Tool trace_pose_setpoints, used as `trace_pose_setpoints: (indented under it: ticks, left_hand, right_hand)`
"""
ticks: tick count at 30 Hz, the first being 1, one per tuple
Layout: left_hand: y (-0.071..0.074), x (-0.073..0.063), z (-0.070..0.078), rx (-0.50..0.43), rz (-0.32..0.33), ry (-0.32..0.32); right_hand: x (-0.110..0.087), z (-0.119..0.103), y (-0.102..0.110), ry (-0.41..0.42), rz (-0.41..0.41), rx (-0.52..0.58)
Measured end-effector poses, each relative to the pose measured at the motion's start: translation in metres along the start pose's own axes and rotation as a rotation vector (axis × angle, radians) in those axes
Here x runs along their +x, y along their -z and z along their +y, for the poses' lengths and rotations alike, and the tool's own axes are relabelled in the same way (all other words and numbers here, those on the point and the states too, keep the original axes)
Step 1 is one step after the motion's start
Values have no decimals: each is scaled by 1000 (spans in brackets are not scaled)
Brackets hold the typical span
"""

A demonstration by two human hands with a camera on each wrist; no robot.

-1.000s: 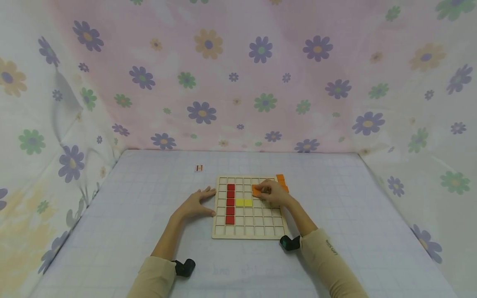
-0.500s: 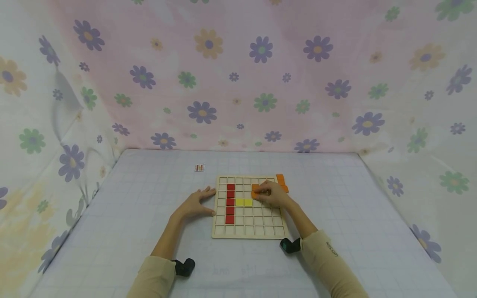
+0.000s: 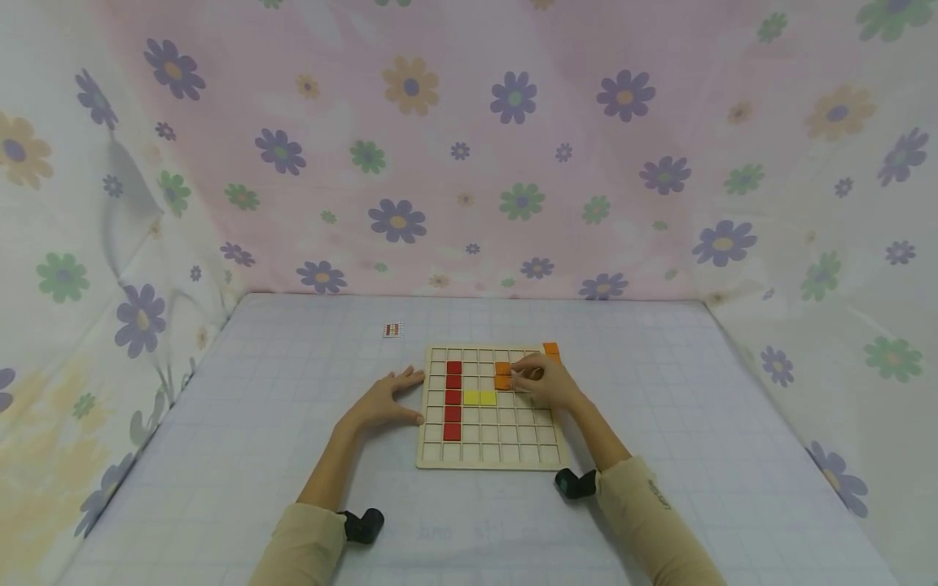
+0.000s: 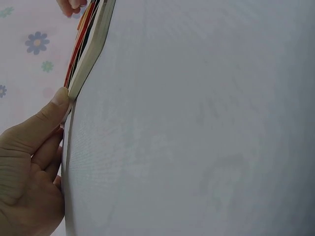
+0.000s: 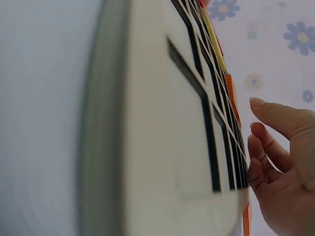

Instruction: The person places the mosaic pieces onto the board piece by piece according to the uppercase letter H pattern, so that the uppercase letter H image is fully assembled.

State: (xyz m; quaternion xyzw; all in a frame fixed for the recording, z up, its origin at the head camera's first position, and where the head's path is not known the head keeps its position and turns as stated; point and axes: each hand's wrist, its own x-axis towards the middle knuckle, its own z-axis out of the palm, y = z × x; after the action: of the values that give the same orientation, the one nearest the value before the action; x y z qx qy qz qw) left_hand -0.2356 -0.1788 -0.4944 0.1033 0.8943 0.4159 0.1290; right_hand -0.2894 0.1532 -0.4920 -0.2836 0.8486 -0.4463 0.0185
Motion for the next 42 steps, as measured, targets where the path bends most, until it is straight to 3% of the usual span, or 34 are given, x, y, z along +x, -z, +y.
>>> trace_pose_setpoints:
  ticks: [5, 9, 18, 34, 42]
  left_hand:
    - [0, -1, 1, -3, 3, -13]
    - [1, -1, 0, -2, 2, -20]
    - [1, -2, 0, -4, 3, -31]
    - [1, -1, 1, 3, 1, -32]
    - [0, -2, 2, 1, 5, -27]
  right_hand:
    - [-9, 11, 19, -20, 127, 10]
    - [-17, 26, 36, -66, 162, -6]
    - [-26, 45, 51, -89, 113, -80]
    - [-23, 37, 49, -213, 140, -125]
    - [-22, 39, 52, -227, 71, -128]
